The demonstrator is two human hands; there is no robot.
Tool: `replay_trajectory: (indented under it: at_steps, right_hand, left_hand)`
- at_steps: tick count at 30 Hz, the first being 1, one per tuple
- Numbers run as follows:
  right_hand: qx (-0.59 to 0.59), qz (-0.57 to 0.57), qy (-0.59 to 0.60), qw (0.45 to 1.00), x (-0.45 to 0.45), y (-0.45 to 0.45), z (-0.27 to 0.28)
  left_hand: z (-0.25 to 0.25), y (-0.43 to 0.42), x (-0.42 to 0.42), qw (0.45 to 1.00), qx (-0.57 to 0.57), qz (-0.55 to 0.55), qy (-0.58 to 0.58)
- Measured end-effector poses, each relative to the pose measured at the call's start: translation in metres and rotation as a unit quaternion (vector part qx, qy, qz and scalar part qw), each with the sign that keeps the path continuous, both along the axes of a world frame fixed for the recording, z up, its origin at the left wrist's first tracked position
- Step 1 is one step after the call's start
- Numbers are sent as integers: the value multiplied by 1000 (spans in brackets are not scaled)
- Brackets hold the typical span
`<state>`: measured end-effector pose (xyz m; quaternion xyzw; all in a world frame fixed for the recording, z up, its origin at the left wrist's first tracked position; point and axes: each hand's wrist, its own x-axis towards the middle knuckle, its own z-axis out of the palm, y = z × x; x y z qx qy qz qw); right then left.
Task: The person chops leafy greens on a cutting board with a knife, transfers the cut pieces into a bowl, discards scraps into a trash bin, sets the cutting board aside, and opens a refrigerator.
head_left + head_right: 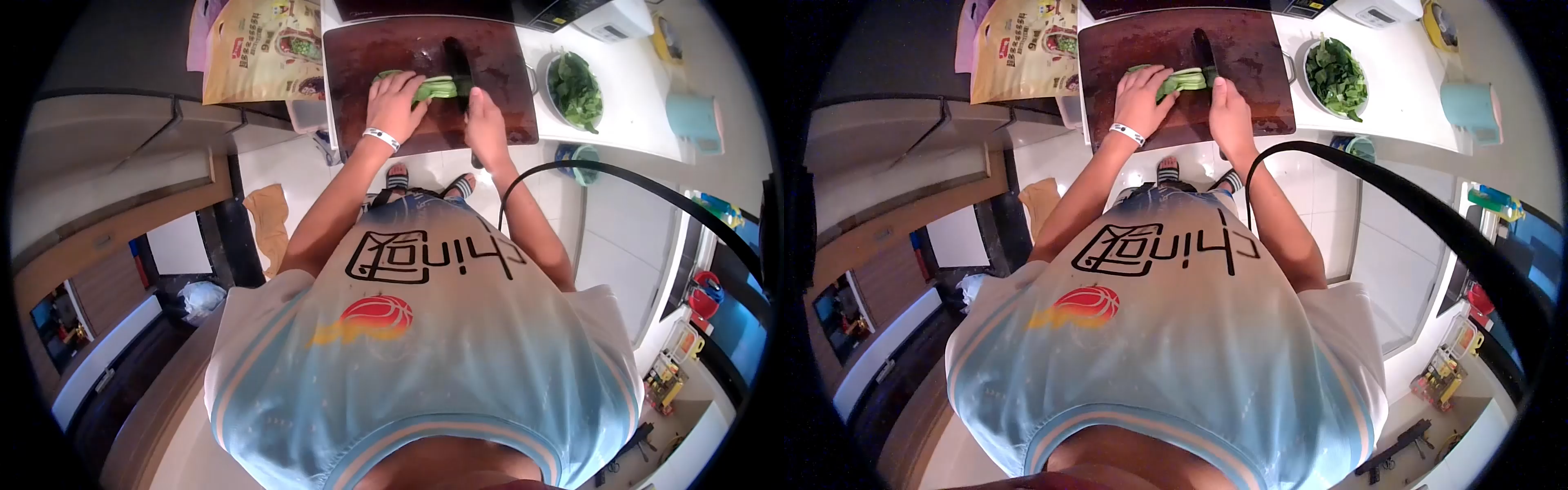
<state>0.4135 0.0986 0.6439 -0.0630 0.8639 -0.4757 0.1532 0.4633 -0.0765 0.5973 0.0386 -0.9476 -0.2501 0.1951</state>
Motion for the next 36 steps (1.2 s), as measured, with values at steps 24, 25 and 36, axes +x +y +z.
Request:
replay_trajectory:
  at_steps: [24, 25, 36]
  right_hand:
    - [-214, -381, -2, 899, 23, 281, 45]
    - [-220, -398, -6, 891, 13, 299, 46]
    - [-165, -497, -26, 852, -15, 485, 27]
  left_hand:
    - [-2, 72, -113, 976, 157, -21, -150]
    - [4, 93, -112, 937, 263, 39, -226]
    - [-22, 236, -79, 980, -94, -118, -127]
